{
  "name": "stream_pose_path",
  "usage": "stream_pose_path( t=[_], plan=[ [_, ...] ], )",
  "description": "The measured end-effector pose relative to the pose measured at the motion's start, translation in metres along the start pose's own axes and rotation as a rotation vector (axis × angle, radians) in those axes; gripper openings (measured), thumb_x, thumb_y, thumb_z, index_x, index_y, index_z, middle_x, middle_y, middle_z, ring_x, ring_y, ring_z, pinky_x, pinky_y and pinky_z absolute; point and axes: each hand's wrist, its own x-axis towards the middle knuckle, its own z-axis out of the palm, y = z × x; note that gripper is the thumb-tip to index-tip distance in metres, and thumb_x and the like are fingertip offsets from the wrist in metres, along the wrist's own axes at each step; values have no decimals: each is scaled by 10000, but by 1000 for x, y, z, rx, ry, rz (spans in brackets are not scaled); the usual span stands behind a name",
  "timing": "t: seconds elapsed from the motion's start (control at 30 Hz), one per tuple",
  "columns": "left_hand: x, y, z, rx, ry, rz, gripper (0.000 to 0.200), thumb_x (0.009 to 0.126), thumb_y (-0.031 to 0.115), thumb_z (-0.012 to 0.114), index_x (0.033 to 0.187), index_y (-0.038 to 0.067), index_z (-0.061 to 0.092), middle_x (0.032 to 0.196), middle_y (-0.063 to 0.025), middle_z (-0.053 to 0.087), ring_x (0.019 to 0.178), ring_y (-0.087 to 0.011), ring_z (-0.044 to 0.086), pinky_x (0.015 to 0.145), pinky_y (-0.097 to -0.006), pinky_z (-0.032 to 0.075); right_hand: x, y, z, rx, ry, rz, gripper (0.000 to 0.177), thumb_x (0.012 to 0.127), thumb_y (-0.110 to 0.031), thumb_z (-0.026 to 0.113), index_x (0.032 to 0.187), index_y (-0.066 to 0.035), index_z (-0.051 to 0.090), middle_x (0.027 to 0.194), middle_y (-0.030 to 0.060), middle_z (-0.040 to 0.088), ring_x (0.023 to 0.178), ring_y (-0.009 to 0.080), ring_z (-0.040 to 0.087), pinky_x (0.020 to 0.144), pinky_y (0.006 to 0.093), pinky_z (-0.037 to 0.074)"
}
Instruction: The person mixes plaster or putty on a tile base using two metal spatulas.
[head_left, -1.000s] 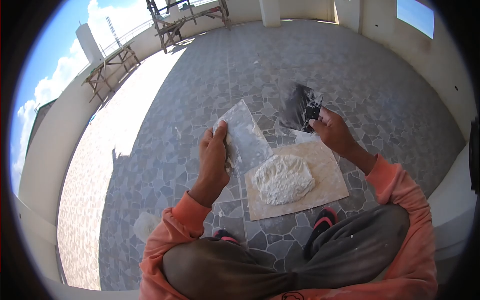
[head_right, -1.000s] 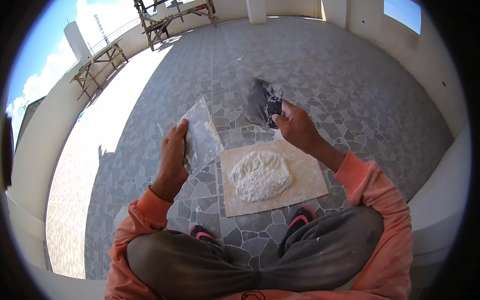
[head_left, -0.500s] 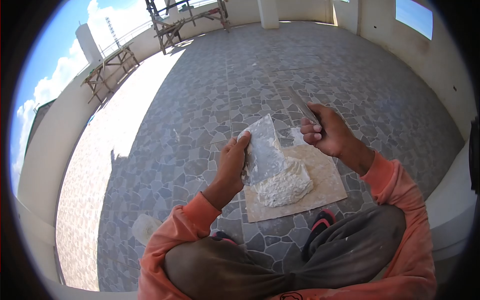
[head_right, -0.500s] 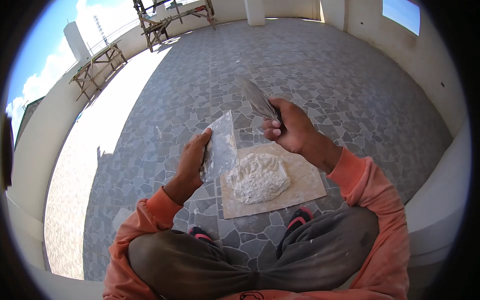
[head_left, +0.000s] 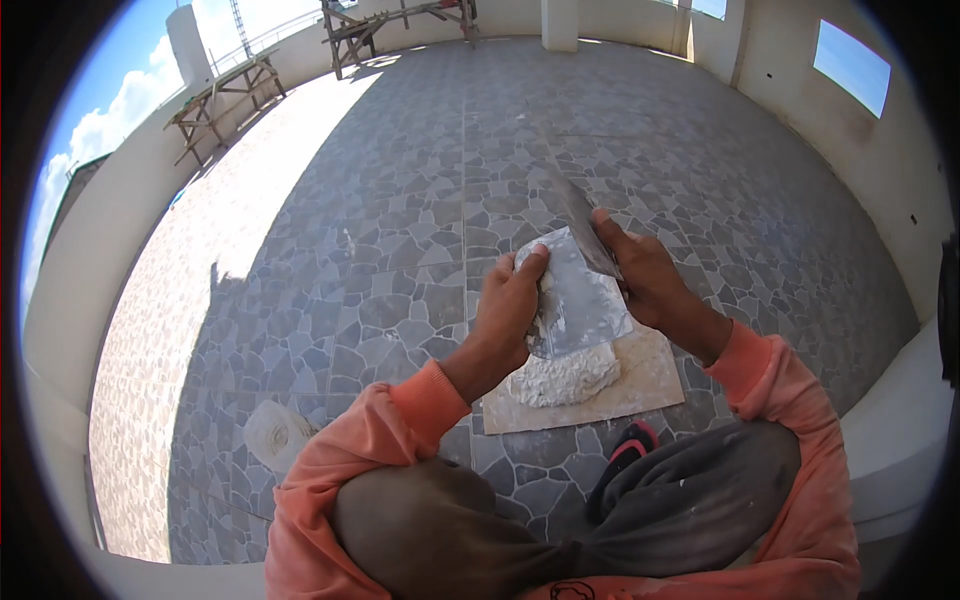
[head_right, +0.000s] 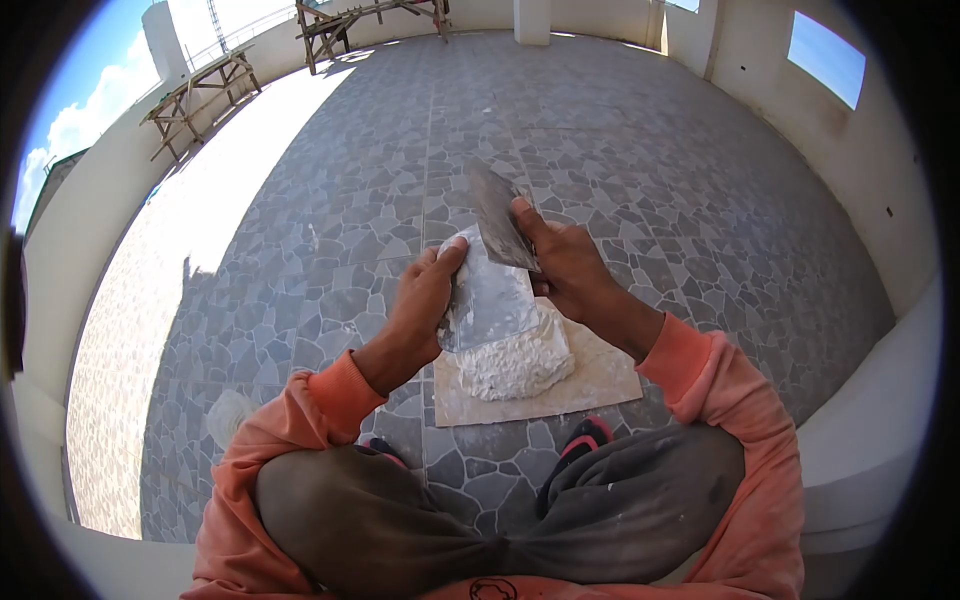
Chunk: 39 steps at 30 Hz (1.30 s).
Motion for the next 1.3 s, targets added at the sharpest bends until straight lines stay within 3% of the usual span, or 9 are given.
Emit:
stream_pose_path(
  t=[0.23,0.4,0.6,0.9,1.0,1.1,1.17,1.23,1.3],
  plan=[
    [-2,0,-18,82,38,35,328,1006,240,525,1173,-37,469,984,-99,611,801,-129,638,659,-287,569,6,11,-19,-169,16,24,513,903,-506,655,902,2,587,683,9,520,491,77,439,389,232,350],
    [-4,21,-25,54,38,111,321,999,271,543,1147,-11,497,937,-60,601,751,-99,608,641,-264,550,13,19,-54,-89,205,91,405,898,-440,689,921,-52,578,759,4,518,644,94,491,467,250,426],
    [1,21,-42,53,110,166,330,1007,284,527,1143,-15,503,949,-62,601,789,-110,616,690,-280,557,6,3,-69,135,15,-74,392,908,-364,689,1085,-37,565,902,27,584,761,111,559,615,279,496],
    [0,24,-42,66,156,128,301,1011,263,517,1125,-16,504,953,-74,603,794,-129,632,697,-299,569,-12,-26,-41,111,-139,-250,344,909,-129,657,1194,26,541,1065,74,635,957,145,639,838,316,553],
    [-1,23,-42,65,159,117,300,1010,257,518,1120,-21,503,948,-74,602,786,-132,632,687,-298,569,-15,-25,-37,-52,-96,-399,323,910,-107,646,1179,39,544,1007,67,651,884,124,645,829,294,549],
    [5,19,-46,37,133,99,300,1009,253,517,1118,-26,504,941,-75,601,786,-136,633,679,-301,572,-22,-28,-34,-444,-1,-585,297,928,-94,624,1192,21,551,949,73,663,840,96,638,809,295,550],
    [9,17,-49,2,102,73,295,1011,252,512,1109,-26,508,936,-77,600,792,-142,637,680,-308,579,-37,-35,-28,-804,-16,-550,297,936,-57,584,1228,-19,541,1040,109,668,923,142,661,837,318,555],
    [6,18,-45,-43,77,21,306,1014,251,501,1126,-34,507,951,-94,608,814,-161,655,702,-321,594,-42,-34,-21,-982,-100,-757,352,923,-6,554,1270,-57,524,1158,137,645,1026,199,657,876,341,557],
    [3,19,-40,-92,38,-20,324,1018,253,488,1148,-43,500,974,-115,614,836,-182,673,721,-333,609,-40,-28,-10,-940,-257,-1215,458,887,59,534,1317,-94,500,1303,156,593,1150,267,629,926,366,555]
  ],
)
